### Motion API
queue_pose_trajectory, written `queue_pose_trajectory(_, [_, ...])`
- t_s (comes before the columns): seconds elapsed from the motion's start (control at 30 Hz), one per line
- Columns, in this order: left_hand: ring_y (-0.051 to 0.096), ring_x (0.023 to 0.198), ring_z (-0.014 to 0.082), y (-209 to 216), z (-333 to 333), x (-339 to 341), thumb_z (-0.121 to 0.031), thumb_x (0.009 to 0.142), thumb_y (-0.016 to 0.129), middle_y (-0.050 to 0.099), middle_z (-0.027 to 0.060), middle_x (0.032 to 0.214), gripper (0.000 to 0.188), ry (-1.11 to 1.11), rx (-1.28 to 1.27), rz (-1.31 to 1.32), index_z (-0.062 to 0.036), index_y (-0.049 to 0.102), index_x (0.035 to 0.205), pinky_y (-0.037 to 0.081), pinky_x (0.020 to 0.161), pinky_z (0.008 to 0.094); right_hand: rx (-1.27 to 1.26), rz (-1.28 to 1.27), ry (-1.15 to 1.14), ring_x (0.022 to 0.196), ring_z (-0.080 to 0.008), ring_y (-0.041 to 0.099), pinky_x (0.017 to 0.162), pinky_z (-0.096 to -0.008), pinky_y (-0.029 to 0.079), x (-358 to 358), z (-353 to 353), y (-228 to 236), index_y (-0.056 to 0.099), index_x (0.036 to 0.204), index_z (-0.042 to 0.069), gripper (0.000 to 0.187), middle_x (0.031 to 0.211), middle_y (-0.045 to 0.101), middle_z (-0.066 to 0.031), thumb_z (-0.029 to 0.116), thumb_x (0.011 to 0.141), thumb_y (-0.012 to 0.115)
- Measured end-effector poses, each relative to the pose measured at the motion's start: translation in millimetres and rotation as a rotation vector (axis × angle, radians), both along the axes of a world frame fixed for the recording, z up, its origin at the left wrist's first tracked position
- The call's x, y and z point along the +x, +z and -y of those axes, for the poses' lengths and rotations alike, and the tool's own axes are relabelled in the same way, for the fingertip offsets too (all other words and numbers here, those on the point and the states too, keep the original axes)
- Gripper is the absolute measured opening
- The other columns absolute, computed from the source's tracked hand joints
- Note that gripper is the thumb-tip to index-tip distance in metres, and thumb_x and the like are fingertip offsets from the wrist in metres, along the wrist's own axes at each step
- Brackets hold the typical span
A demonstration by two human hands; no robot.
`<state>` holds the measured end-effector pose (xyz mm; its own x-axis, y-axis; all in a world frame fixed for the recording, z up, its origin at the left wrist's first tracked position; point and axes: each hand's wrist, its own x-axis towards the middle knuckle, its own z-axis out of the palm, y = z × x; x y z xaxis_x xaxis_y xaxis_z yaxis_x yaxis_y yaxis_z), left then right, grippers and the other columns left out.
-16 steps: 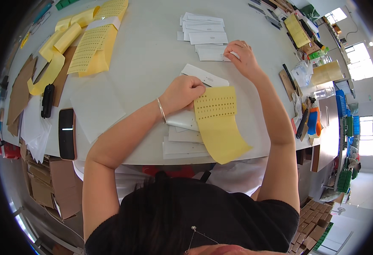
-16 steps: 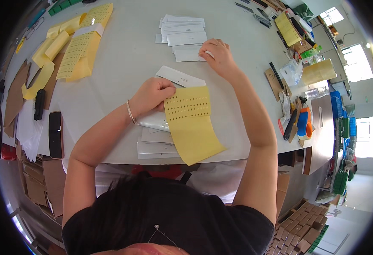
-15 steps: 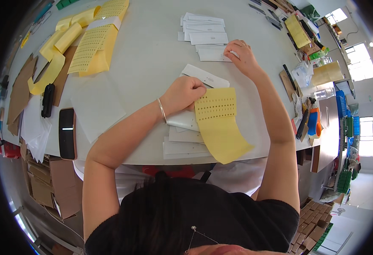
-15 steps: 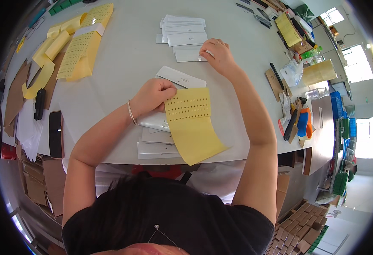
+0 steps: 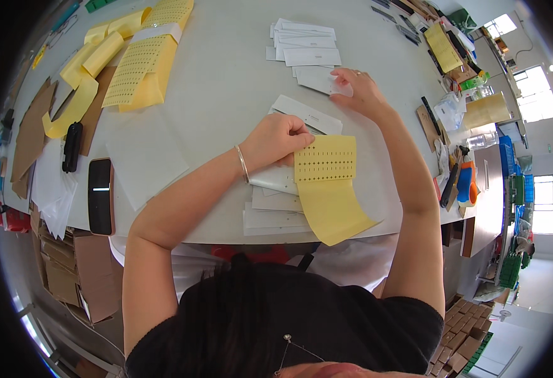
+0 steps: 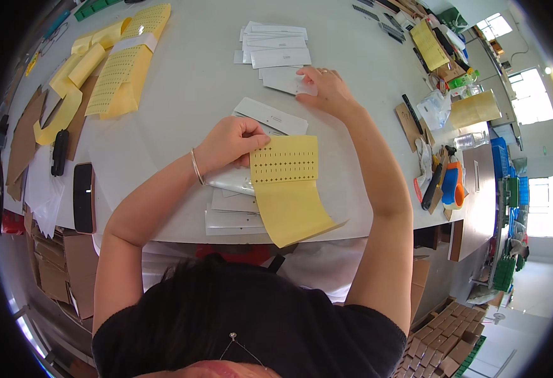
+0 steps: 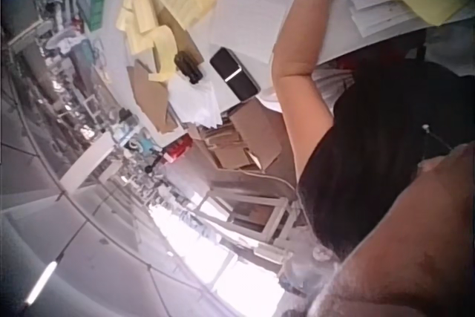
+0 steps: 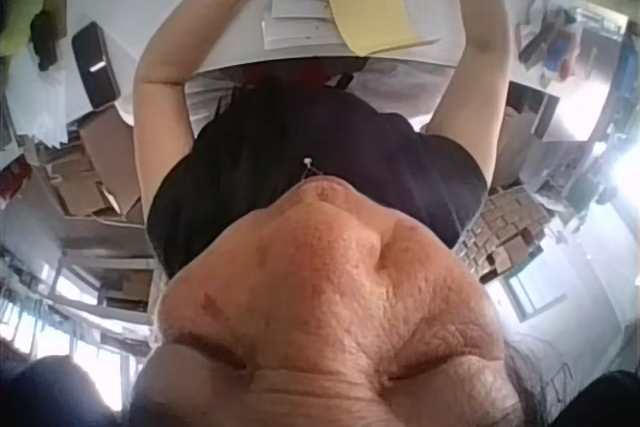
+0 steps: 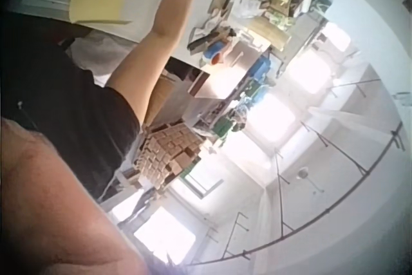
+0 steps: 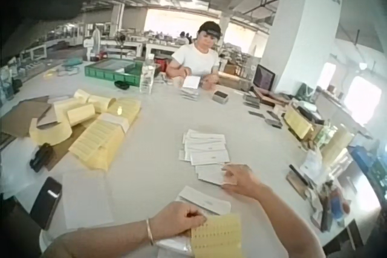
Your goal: The worker is peeling small components from a yellow sheet and applying them to a series of white rectangular cards at a factory workstation.
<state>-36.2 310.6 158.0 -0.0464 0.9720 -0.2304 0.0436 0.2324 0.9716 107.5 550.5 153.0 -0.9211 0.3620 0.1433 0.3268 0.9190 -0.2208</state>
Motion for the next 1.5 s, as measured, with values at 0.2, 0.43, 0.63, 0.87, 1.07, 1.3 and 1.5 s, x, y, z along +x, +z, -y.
queue_pose_trajectory(0.2, [0.054, 0.047, 0.0078, -7.5, -1.5, -1.8, -0.017, 0.089, 0.057, 0.061, 0.0046, 0.065, 0.022, -0.025, 0.009, -0.044, 0.0027, 0.064, 0.082, 0.043, 0.044, 0.0223, -0.606, 0.036, -0.058, 0.09, -0.0132, 0.06, 0.082, -0.0281, 0.048, 11.7, 53.2, 23.4, 0.063, 0.108, 0.005, 0.03, 0.096, 0.065, -0.0047, 0.016, 0.081, 0.069])
queue_pose_trajectory(0.43, [0.054, 0.047, 0.0089, -2.6, -0.2, 1.8, -0.016, 0.088, 0.055, 0.059, 0.0049, 0.061, 0.022, 0.017, 0.008, -0.031, 0.0031, 0.063, 0.081, 0.044, 0.045, 0.0238, -0.393, -0.136, 0.188, 0.083, -0.0193, 0.061, 0.081, -0.0315, 0.045, 18.7, 102.4, 42.3, 0.07, 0.089, 0.007, 0.014, 0.085, 0.065, -0.0033, 0.008, 0.076, 0.072])
queue_pose_trajectory(0.63, [0.054, 0.047, 0.009, -6.0, -1.8, -1.0, -0.017, 0.089, 0.055, 0.058, 0.0048, 0.059, 0.021, 0.056, -0.048, 0.086, 0.0013, 0.063, 0.081, 0.044, 0.045, 0.024, 0.142, -0.271, 0.358, 0.083, -0.0206, 0.059, 0.088, -0.037, 0.041, 18.8, 116.8, 37.1, 0.064, 0.077, 0.012, 0.008, 0.083, 0.062, 0.002, 0.013, 0.074, 0.071])
queue_pose_trajectory(0.87, [0.054, 0.045, 0.0106, -4.1, -0.9, -2.0, -0.015, 0.086, 0.054, 0.059, 0.007, 0.058, 0.022, 0.079, -0.001, 0.069, 0.0035, 0.062, 0.078, 0.044, 0.043, 0.0264, -0.11, -0.31, 0.111, 0.095, -0.0242, 0.055, 0.091, -0.0394, 0.039, -6.7, 28.3, 24.9, 0.063, 0.082, 0.009, 0.004, 0.091, 0.062, -0.002, 0.008, 0.079, 0.065])
queue_pose_trajectory(1.07, [0.053, 0.045, 0.0078, -3.5, -1.7, 1.1, -0.015, 0.089, 0.055, 0.06, 0.0044, 0.06, 0.022, 0.022, 0.019, 0.039, 0.0017, 0.063, 0.078, 0.043, 0.043, 0.0233, -0.095, -0.115, -0.011, 0.097, -0.0251, 0.056, 0.086, -0.0377, 0.044, -25.6, -18.2, -12.8, 0.064, 0.092, 0.009, 0.011, 0.099, 0.062, -0.0042, 0.018, 0.084, 0.063])
queue_pose_trajectory(1.3, [0.055, 0.049, 0.0078, -3.1, -0.5, 0.2, -0.017, 0.09, 0.058, 0.062, 0.0047, 0.065, 0.022, 0.001, -0.001, 0.031, 0.0015, 0.064, 0.081, 0.046, 0.045, 0.0226, -0.056, -0.071, 0.043, 0.099, -0.0282, 0.058, 0.087, -0.0381, 0.046, -13.0, -8.9, -2.6, 0.05, 0.122, 0.011, 0.047, 0.105, 0.061, -0.0115, 0.026, 0.081, 0.068])
queue_pose_trajectory(1.5, [0.059, 0.052, 0.0091, -1.3, -0.3, 0.5, -0.017, 0.089, 0.057, 0.063, 0.0059, 0.067, 0.021, -0.002, -0.002, 0.047, 0.0021, 0.064, 0.082, 0.05, 0.048, 0.0231, -0.472, 0.038, -0.187, 0.084, -0.0149, 0.055, 0.078, -0.029, 0.047, -5.3, 20.1, 11.2, 0.056, 0.111, 0.008, 0.047, 0.094, 0.061, -0.0035, 0.024, 0.072, 0.076])
